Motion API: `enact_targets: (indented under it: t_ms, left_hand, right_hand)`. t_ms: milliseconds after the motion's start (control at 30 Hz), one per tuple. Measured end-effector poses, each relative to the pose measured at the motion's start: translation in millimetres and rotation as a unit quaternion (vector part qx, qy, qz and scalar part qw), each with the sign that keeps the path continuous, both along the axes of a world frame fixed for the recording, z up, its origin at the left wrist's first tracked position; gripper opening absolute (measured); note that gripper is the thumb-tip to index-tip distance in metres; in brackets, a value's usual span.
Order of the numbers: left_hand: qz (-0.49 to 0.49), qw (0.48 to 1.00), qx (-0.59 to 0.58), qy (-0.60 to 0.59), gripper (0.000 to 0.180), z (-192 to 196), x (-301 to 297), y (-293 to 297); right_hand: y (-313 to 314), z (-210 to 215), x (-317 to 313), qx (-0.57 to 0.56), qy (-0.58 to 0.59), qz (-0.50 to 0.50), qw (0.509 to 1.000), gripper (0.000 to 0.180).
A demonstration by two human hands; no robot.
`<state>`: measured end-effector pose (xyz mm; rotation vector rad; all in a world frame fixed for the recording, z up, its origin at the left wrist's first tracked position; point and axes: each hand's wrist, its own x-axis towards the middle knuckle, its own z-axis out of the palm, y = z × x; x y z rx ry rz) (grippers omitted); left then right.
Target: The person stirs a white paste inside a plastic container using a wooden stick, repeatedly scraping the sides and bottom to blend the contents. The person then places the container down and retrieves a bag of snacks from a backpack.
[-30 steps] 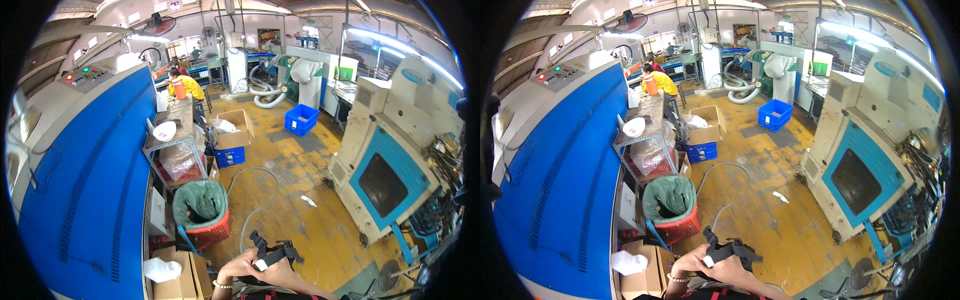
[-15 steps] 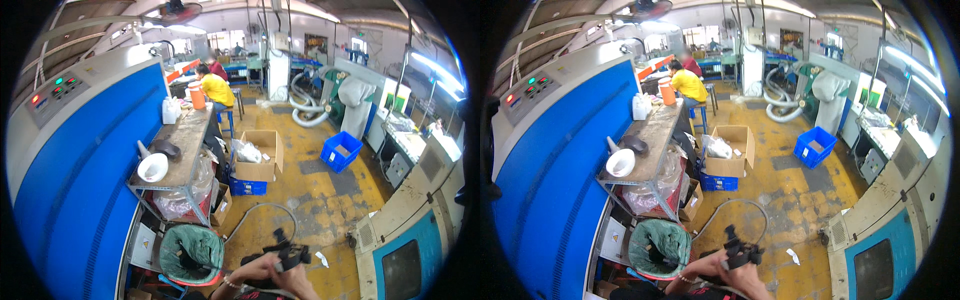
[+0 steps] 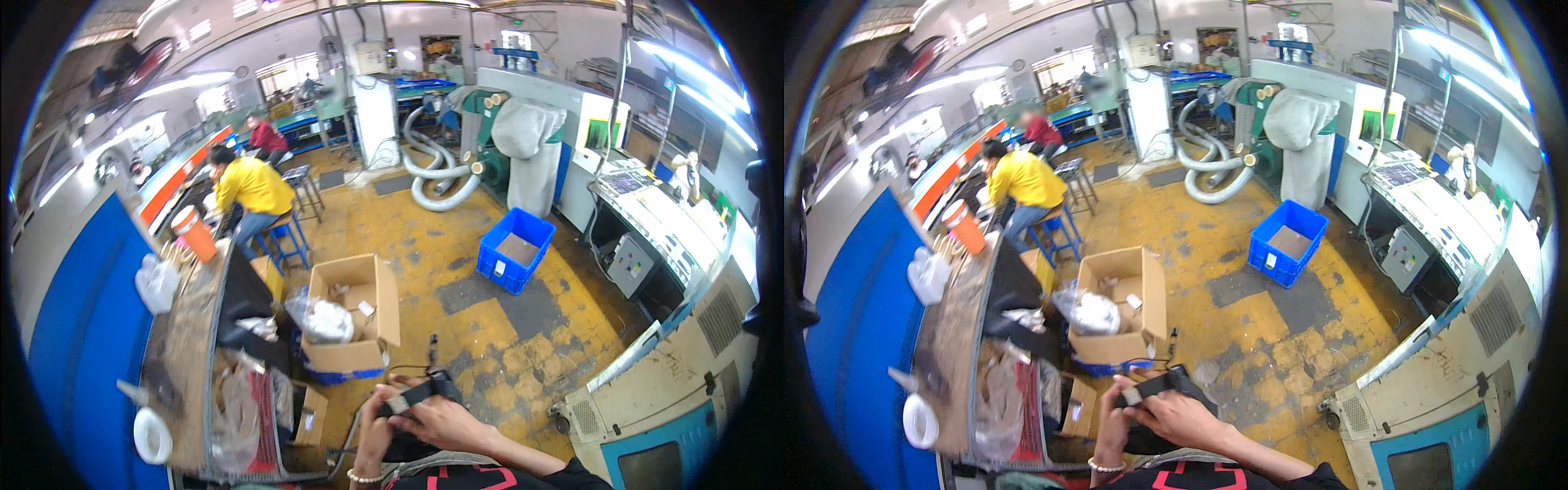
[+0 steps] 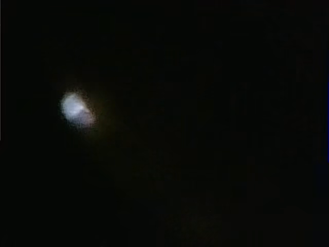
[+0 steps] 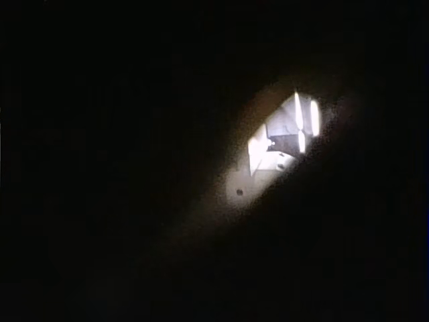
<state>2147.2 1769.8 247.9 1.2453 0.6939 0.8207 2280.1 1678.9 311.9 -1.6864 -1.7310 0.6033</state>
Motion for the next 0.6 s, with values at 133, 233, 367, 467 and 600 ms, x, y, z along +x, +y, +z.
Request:
enact_targets:
  t_ms: [133,233,367,467,600]
  left_hand:
    - [0.151,0.981,-0.118,-0.035,0.019,7.9,95.5,90.0]
    - [0.161,0.972,-0.159,-0.067,0.025,-3.5,164.6,163.4]
    - [0.217,0.961,-0.162,-0.06,0.027,-13.8,246.4,269.9]
    - [0.199,0.969,-0.115,-0.086,0.028,-2.7,291.6,352.1]
    - [0.191,0.97,-0.111,-0.103,0.021,13.2,357.7,437.2]
  right_hand:
    - [76.6,-7.6,103.7,0.143,0.004,0.059,0.988,0.039]
    - [136.0,-23.9,184.3,0.159,-0.006,0.056,0.986,0.03]
    - [210.2,-39.0,287.9,0.119,0.022,-0.003,0.993,0.017]
    - [272.8,-45.1,361.8,0.099,-0.074,-0.068,0.99,0.013]
    - [338.3,-53.8,457.4,0.091,-0.064,-0.158,0.981,0.01]
